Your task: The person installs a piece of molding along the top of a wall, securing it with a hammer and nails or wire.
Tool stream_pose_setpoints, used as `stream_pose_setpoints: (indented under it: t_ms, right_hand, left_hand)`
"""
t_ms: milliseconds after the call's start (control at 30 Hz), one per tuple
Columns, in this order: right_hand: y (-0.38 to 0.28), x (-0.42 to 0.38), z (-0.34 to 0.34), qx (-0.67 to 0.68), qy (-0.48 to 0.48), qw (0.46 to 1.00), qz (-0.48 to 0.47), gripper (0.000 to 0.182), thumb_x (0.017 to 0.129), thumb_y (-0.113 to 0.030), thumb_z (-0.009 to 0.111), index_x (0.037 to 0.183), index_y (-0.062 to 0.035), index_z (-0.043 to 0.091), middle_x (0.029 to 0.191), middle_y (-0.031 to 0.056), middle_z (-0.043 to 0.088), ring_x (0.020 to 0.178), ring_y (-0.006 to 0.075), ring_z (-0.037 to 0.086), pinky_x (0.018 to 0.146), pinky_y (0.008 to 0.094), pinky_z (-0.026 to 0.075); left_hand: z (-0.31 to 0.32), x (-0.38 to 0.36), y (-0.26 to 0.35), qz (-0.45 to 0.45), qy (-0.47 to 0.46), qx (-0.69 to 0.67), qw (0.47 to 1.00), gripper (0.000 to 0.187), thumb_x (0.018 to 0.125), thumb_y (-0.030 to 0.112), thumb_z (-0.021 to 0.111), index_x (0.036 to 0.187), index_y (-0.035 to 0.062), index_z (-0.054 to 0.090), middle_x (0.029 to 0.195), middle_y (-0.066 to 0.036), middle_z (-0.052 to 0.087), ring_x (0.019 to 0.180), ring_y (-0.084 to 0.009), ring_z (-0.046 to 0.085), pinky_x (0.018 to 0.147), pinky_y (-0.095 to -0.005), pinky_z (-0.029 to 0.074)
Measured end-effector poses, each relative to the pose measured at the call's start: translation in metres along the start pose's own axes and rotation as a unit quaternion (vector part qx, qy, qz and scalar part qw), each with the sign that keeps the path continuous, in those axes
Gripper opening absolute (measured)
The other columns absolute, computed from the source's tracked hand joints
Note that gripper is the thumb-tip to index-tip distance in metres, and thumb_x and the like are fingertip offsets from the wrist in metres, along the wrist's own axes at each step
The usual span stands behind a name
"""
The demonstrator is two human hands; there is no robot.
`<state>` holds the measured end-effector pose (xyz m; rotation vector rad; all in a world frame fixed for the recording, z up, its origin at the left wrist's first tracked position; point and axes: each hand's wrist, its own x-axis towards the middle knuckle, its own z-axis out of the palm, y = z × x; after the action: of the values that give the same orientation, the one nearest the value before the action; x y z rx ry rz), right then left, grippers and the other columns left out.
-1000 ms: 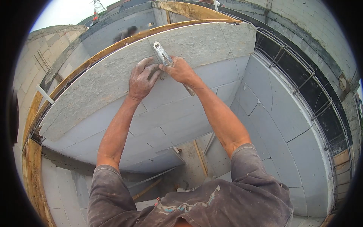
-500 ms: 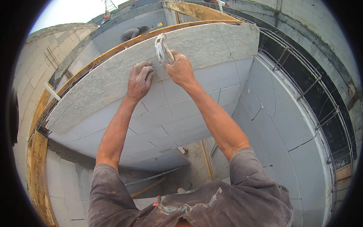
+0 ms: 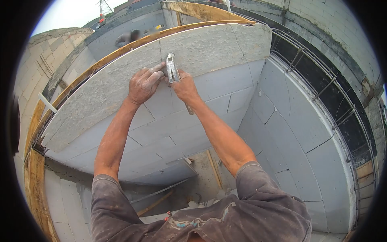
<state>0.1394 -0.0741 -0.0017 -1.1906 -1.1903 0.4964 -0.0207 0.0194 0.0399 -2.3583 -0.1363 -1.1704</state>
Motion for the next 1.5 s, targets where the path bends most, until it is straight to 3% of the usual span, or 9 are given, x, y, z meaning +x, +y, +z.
stream_pose_setpoints:
  t_ms: [133,333,433,533,667,867,933,1133,1500]
  right_hand:
    - [-0.019,0.000,-0.019,-0.078,-0.065,0.994,0.047,0.019,0.091,-0.020,0.073,0.101,-0.0032,0.072,0.063,-0.0027,0.055,0.055,0.0060,0.048,0.050,0.0263,0.039]
    - [-0.020,0.000,-0.029,0.149,-0.104,0.973,0.140,0.022,0.091,-0.024,0.075,0.089,-0.0032,0.069,0.057,-0.0049,0.045,0.046,0.0067,0.041,0.043,0.0259,0.032]
    - [-0.031,0.000,-0.032,0.035,-0.106,0.984,0.141,0.021,0.090,-0.024,0.073,0.090,-0.0027,0.073,0.058,-0.0013,0.049,0.051,0.0087,0.045,0.047,0.0300,0.036]
    - [-0.035,0.003,-0.027,-0.122,-0.048,0.986,0.099,0.020,0.091,-0.022,0.072,0.088,-0.0025,0.074,0.063,0.0024,0.060,0.058,0.0118,0.052,0.055,0.0324,0.044]
    - [-0.057,0.006,-0.022,-0.127,-0.067,0.987,0.075,0.020,0.094,-0.019,0.068,0.092,-0.0002,0.075,0.077,0.0059,0.071,0.071,0.0128,0.060,0.066,0.0324,0.048]
    - [-0.038,0.020,-0.034,-0.193,-0.109,0.975,-0.029,0.020,0.095,-0.019,0.067,0.101,0.0002,0.072,0.079,0.0098,0.071,0.073,0.0173,0.063,0.069,0.0364,0.051]
    - [-0.030,0.025,-0.035,-0.209,-0.110,0.968,-0.081,0.019,0.093,-0.017,0.068,0.102,-0.0010,0.072,0.080,0.0136,0.072,0.074,0.0219,0.067,0.070,0.0377,0.052]
    - [-0.056,0.021,-0.032,-0.454,-0.070,0.867,-0.192,0.023,0.083,-0.012,0.071,0.105,-0.0080,0.069,0.088,0.0177,0.073,0.083,0.0381,0.071,0.072,0.0463,0.054]
    - [-0.043,0.037,-0.020,-0.476,0.014,0.848,-0.233,0.018,0.081,-0.013,0.069,0.096,-0.0083,0.059,0.086,0.0163,0.071,0.082,0.0398,0.069,0.071,0.0499,0.053]
  left_hand:
    - [0.000,0.001,0.001,-0.010,0.027,-0.014,0.999,0.015,0.081,0.015,0.076,0.094,0.0158,0.068,0.113,0.005,0.075,0.079,-0.0133,0.066,0.071,-0.0300,0.057]
    - [0.005,-0.001,0.001,-0.021,0.052,-0.023,0.998,0.016,0.081,0.013,0.075,0.096,0.0158,0.070,0.108,0.004,0.076,0.078,-0.0135,0.067,0.070,-0.0306,0.057]
    - [0.008,-0.003,0.001,-0.032,0.058,-0.021,0.998,0.017,0.081,0.013,0.074,0.098,0.0164,0.071,0.106,0.004,0.076,0.078,-0.0133,0.067,0.070,-0.0304,0.057]
    - [0.008,-0.002,0.005,-0.033,0.054,-0.033,0.997,0.017,0.082,0.014,0.074,0.098,0.0168,0.072,0.106,0.004,0.076,0.080,-0.0134,0.067,0.070,-0.0304,0.056]
    - [0.000,-0.006,0.002,-0.005,0.049,-0.044,0.998,0.013,0.085,0.020,0.074,0.097,0.0168,0.071,0.113,0.003,0.074,0.086,-0.0141,0.066,0.074,-0.0312,0.055]
    - [0.006,-0.012,0.004,0.017,0.069,0.011,0.997,0.011,0.080,0.030,0.078,0.088,0.0256,0.073,0.125,0.007,0.069,0.085,-0.0108,0.061,0.075,-0.0285,0.054]
    - [0.008,-0.014,0.003,0.015,0.060,0.008,0.998,0.008,0.086,0.029,0.072,0.093,0.0263,0.073,0.123,0.006,0.069,0.088,-0.0124,0.060,0.076,-0.0293,0.053]
    - [0.010,-0.022,0.000,0.018,0.049,-0.009,0.999,0.011,0.086,0.025,0.067,0.094,0.0262,0.074,0.111,0.005,0.065,0.099,-0.0151,0.059,0.082,-0.0333,0.053]
    - [0.007,-0.018,-0.003,0.074,0.022,0.023,0.997,0.004,0.082,0.021,0.068,0.085,0.0200,0.071,0.104,0.005,0.067,0.112,-0.0173,0.058,0.084,-0.0344,0.051]
